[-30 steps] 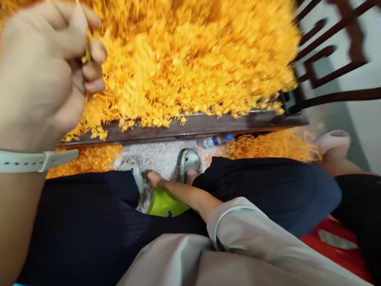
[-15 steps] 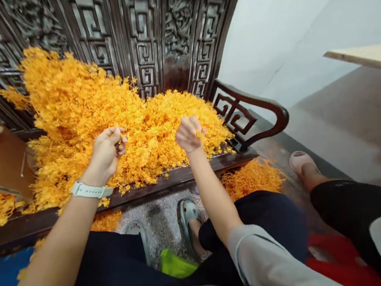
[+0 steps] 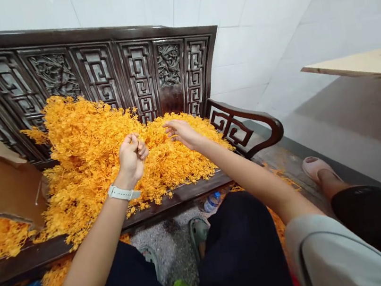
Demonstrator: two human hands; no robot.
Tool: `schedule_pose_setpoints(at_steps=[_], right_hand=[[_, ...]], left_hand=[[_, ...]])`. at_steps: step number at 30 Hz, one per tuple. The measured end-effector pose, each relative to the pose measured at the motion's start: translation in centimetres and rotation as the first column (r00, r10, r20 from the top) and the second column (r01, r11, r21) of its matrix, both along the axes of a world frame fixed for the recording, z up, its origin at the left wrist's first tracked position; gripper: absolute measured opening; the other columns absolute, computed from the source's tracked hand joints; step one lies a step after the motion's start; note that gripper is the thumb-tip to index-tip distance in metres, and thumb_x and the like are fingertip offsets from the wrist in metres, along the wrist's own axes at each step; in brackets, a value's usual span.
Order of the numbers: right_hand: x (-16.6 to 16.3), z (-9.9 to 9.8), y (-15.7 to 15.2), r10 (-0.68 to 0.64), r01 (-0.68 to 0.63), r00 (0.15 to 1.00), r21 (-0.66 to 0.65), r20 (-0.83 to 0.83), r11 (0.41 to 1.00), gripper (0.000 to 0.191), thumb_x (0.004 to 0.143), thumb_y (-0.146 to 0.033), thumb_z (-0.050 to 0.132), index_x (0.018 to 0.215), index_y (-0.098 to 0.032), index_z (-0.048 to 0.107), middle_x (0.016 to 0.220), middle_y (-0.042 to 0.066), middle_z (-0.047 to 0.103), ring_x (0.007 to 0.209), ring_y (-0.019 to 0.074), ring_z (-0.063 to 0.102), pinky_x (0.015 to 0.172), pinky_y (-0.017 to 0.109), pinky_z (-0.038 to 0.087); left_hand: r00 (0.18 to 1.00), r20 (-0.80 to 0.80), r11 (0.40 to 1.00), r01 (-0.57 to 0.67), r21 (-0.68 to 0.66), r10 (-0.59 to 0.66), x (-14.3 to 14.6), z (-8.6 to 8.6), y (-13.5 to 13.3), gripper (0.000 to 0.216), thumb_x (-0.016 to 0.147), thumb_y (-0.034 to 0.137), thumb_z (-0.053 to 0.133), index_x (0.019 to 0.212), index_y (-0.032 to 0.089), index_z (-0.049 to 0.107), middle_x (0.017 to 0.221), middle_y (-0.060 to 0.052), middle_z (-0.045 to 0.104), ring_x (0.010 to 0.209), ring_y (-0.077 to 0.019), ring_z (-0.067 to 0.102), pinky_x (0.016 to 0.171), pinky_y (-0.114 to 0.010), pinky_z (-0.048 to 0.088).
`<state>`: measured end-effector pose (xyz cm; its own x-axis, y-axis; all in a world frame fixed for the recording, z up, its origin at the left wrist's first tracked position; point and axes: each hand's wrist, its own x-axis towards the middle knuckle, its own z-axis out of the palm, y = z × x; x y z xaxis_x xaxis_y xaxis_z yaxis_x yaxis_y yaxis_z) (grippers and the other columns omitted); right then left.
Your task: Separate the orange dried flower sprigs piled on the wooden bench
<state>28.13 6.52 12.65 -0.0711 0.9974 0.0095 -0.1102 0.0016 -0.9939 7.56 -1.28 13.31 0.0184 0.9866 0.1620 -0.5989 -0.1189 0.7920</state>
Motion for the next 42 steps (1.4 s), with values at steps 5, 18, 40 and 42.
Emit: schedule_pose_setpoints(at_steps=[5, 18, 40, 42], right_hand=[[-1.1, -1.4, -2.2, -0.051, -0.039, 0.939, 0.250, 0.340, 0.967, 0.043, 0.106, -0.052, 0.057, 0.138, -0.024, 0.058, 0.150, 0.011, 0.059, 0.133, 0.0219, 0.058, 0.100, 0.029, 0.051], [-1.5, -3.8, -1.9, -0.101, 0.094, 0.995, 0.270, 0.013, 0.958, 0.026, 0.091, -0.042, 0.073, 0.083, -0.023, 0.057, 0.061, -0.005, 0.042, 0.054, 0.0092, 0.028, 0.053, 0.027, 0.021], [3.4, -7.6, 1.3, 0.116, -0.157, 0.978, 0.250, 0.172, 0.956, 0.064, 0.076, -0.073, 0.085, 0.067, -0.020, 0.050, 0.059, -0.007, 0.041, 0.057, 0.0068, 0.033, 0.050, 0.027, 0.024], [5.5, -7.9, 2.8, 0.009, -0.034, 0.991, 0.190, 0.131, 0.981, 0.063, 0.085, -0.077, 0.074, 0.072, -0.022, 0.047, 0.058, -0.009, 0.039, 0.054, 0.0061, 0.028, 0.048, 0.026, 0.022]], left_hand=[[0.999, 0.020, 0.996, -0.046, 0.075, 0.044, -0.1, 2.9, 1.1, 0.017, 0.108, 0.018, 0.050, 0.092, 0.023, 0.052, 0.062, 0.006, 0.031, 0.049, -0.0097, 0.021, 0.045, -0.022, 0.024], [0.211, -0.816, 0.796, 0.189, 0.574, 0.538, -3.6, -3.5, 3.6, 0.034, 0.083, 0.056, 0.086, 0.091, 0.024, 0.080, 0.092, -0.009, 0.068, 0.074, -0.0198, 0.056, 0.067, -0.033, 0.040], [0.379, -0.904, 0.897, 0.300, 0.324, 0.200, 0.5, -7.0, 4.3, 0.064, 0.095, 0.042, 0.069, 0.053, 0.019, 0.027, 0.052, 0.005, 0.022, 0.050, -0.0092, 0.022, 0.053, -0.031, 0.017], [0.375, -0.905, 0.881, 0.336, 0.334, 0.201, 0.8, -6.4, 3.4, 0.062, 0.095, 0.037, 0.066, 0.053, 0.019, 0.023, 0.052, 0.005, 0.018, 0.049, -0.0080, 0.018, 0.051, -0.031, 0.013]])
